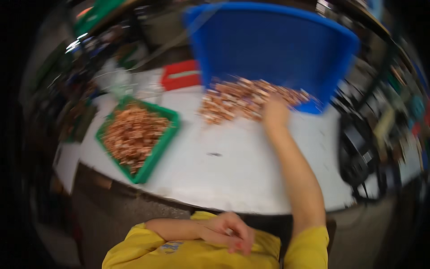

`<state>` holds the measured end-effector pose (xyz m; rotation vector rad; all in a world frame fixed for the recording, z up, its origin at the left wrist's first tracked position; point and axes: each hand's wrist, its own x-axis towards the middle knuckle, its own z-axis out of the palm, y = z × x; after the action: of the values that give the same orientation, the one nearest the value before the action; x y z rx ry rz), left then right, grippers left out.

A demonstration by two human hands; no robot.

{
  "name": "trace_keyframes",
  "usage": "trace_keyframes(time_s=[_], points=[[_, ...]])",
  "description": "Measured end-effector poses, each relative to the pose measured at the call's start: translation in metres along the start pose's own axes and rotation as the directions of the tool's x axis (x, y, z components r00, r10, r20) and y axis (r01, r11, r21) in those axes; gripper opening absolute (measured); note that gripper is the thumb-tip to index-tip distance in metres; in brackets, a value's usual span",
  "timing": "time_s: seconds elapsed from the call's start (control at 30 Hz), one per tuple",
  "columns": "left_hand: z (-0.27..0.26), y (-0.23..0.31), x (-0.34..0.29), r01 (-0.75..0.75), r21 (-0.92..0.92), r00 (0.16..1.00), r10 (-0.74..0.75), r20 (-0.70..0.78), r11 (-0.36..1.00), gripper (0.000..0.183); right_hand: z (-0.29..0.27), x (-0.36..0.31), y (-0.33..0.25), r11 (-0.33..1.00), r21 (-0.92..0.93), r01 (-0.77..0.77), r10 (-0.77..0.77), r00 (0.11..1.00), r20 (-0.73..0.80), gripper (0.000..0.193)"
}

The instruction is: Manually assembling and inspecting small copper components at a workbench.

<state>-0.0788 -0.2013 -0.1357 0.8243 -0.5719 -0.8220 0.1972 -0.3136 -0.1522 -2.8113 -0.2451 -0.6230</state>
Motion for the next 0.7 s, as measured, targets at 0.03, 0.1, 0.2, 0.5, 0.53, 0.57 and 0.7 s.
trace_keyframes(time_s=[0.03, 0.1, 0.2, 0.5, 0.53, 0.57, 0.7], points=[[0.000, 0.006, 0.000, 0.020, 0.035, 1.000, -0.020, -0.009, 0.999, 0.013, -0.001, -0.002, 0.004, 0.999, 0.039, 0.033, -0.031, 0.999, -0.039, 0.019], [0.008, -0.010, 0.002, -0.128, -0.119, 0.987, 0.115, -0.113, 0.985, 0.014, -0.002, -0.001, 0.011, 0.991, 0.065, -0.118, 0.115, 0.993, 0.040, 0.023], [0.007, -0.017, 0.007, -0.207, -0.080, 0.965, 0.190, -0.182, 0.975, 0.018, -0.025, -0.019, 0.007, 0.998, -0.054, -0.028, 0.027, 1.000, -0.004, 0.039], [0.002, 0.007, 0.011, -0.120, -0.099, 0.952, 0.087, -0.294, 0.988, 0.031, -0.093, -0.077, 0.010, 0.991, -0.110, -0.080, 0.085, 0.996, 0.039, 0.032], [0.001, 0.010, 0.012, -0.116, -0.156, 0.951, 0.065, -0.302, 0.981, 0.031, -0.105, -0.087, 0.009, 0.988, -0.115, -0.099, 0.104, 0.994, 0.037, 0.032], [0.002, 0.012, 0.012, -0.117, -0.210, 0.949, 0.046, -0.313, 0.971, 0.032, -0.125, -0.099, 0.003, 0.989, 0.071, -0.130, 0.125, 0.990, 0.073, 0.028], [-0.001, 0.006, 0.017, -0.175, -0.270, 0.912, 0.052, -0.408, 0.947, 0.034, -0.173, -0.156, -0.020, 0.744, 0.651, -0.150, 0.101, 0.988, 0.113, 0.019]])
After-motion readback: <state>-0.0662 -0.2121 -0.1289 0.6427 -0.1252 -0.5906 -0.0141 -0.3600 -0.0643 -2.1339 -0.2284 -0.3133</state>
